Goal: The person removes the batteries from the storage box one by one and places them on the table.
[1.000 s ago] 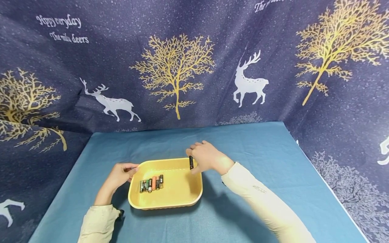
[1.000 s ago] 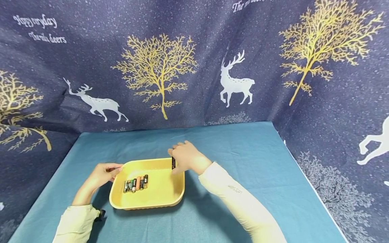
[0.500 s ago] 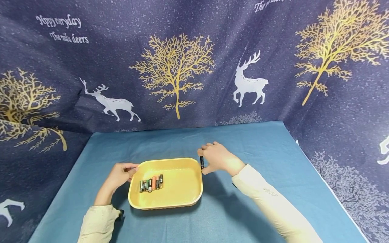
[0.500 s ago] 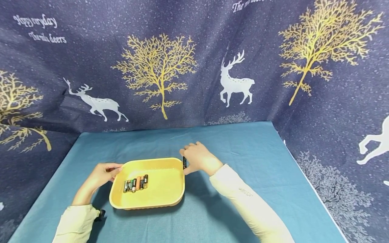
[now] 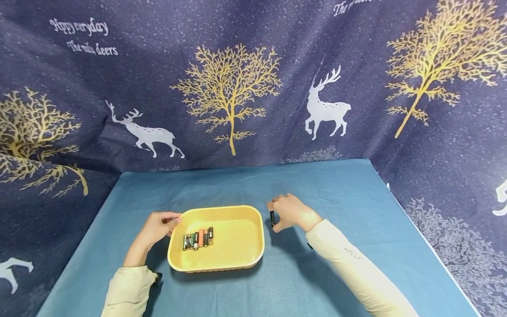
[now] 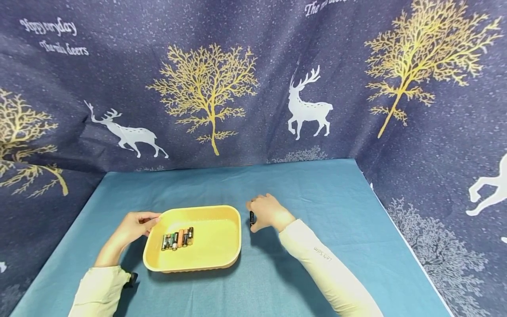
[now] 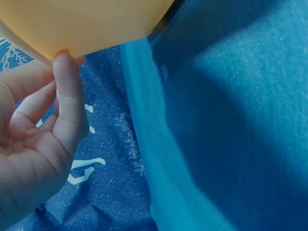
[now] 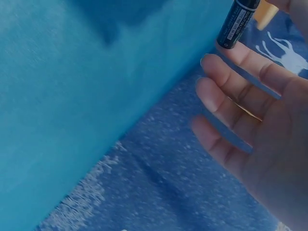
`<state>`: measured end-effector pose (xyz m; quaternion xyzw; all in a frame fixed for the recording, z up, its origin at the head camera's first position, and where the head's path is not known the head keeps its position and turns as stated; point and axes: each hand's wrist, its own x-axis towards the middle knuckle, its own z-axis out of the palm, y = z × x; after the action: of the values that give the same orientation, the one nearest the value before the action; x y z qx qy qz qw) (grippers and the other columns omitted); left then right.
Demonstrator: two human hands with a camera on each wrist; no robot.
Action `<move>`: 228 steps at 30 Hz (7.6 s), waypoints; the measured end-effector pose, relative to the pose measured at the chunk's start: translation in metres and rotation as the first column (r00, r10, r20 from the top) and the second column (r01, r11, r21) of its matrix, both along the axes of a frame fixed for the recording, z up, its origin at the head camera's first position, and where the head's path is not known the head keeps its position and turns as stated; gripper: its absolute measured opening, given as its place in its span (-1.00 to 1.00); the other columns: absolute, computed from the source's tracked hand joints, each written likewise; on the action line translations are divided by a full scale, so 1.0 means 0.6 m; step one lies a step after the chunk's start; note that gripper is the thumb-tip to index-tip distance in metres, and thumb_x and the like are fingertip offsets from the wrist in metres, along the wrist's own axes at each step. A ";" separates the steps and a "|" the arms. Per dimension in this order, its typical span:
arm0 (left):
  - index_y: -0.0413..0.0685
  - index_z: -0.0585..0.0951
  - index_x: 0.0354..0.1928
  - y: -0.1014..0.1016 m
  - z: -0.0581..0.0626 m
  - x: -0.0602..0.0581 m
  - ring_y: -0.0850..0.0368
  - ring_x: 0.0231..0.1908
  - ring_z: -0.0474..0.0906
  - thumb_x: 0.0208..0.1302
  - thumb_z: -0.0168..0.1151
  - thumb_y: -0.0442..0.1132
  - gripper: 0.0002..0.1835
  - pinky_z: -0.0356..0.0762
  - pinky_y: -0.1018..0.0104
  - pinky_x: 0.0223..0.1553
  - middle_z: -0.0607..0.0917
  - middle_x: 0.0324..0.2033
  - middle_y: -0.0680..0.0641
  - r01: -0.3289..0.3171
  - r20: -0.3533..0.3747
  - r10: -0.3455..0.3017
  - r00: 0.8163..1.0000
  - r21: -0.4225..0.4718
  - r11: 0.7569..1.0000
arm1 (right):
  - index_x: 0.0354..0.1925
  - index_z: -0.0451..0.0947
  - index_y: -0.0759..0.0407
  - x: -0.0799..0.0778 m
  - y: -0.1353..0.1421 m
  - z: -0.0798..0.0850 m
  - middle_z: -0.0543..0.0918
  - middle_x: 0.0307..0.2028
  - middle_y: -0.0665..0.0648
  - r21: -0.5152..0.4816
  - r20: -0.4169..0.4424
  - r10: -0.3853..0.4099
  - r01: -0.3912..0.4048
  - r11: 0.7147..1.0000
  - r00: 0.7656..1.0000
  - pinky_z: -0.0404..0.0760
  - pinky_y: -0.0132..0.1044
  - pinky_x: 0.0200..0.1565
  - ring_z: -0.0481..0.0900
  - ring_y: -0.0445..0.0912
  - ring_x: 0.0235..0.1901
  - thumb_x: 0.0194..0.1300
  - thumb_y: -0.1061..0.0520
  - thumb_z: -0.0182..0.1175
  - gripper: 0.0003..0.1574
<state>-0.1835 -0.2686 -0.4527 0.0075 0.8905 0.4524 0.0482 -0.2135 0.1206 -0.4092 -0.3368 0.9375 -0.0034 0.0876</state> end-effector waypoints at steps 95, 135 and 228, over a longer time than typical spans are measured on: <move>-0.42 0.59 0.05 -0.004 -0.003 -0.002 0.04 -0.55 0.61 0.35 0.18 -0.34 -0.68 0.64 0.15 -0.47 0.69 -0.46 -0.15 0.001 0.006 -0.002 1.000 0.034 0.999 | 0.05 0.58 0.06 -0.007 -0.080 0.063 0.62 -0.02 0.07 -0.120 -0.011 0.052 -0.053 0.991 0.999 0.38 0.06 0.15 0.50 0.04 0.03 0.20 -0.07 0.33 -0.52; -0.46 0.58 0.05 -0.003 -0.004 0.000 0.05 -0.55 0.60 0.34 0.15 -0.41 -0.70 0.63 0.19 -0.49 0.68 -0.46 -0.16 0.000 -0.001 0.000 1.000 0.037 0.999 | 0.15 0.51 -0.03 0.004 -0.266 0.009 0.60 0.00 -0.08 0.088 -0.011 0.183 -0.181 0.980 0.983 0.45 -0.24 0.10 0.52 -0.12 0.00 0.17 -0.23 0.33 -0.36; -0.45 0.57 0.06 -0.004 -0.006 0.004 0.05 -0.56 0.60 0.35 0.16 -0.38 -0.69 0.62 0.20 -0.49 0.70 -0.41 -0.19 -0.010 -0.001 0.010 1.000 0.061 0.998 | 0.09 0.50 -0.07 0.029 -0.284 -0.004 0.61 -0.11 -0.13 0.171 -0.091 0.226 -0.208 0.963 0.970 0.41 -0.17 0.18 0.53 -0.20 -0.03 0.01 -0.31 0.39 -0.28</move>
<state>-0.1814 -0.2711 -0.4561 0.0050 0.8764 0.4794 0.0452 -0.1959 -0.0499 -0.4119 -0.4293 0.8954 0.1003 0.0624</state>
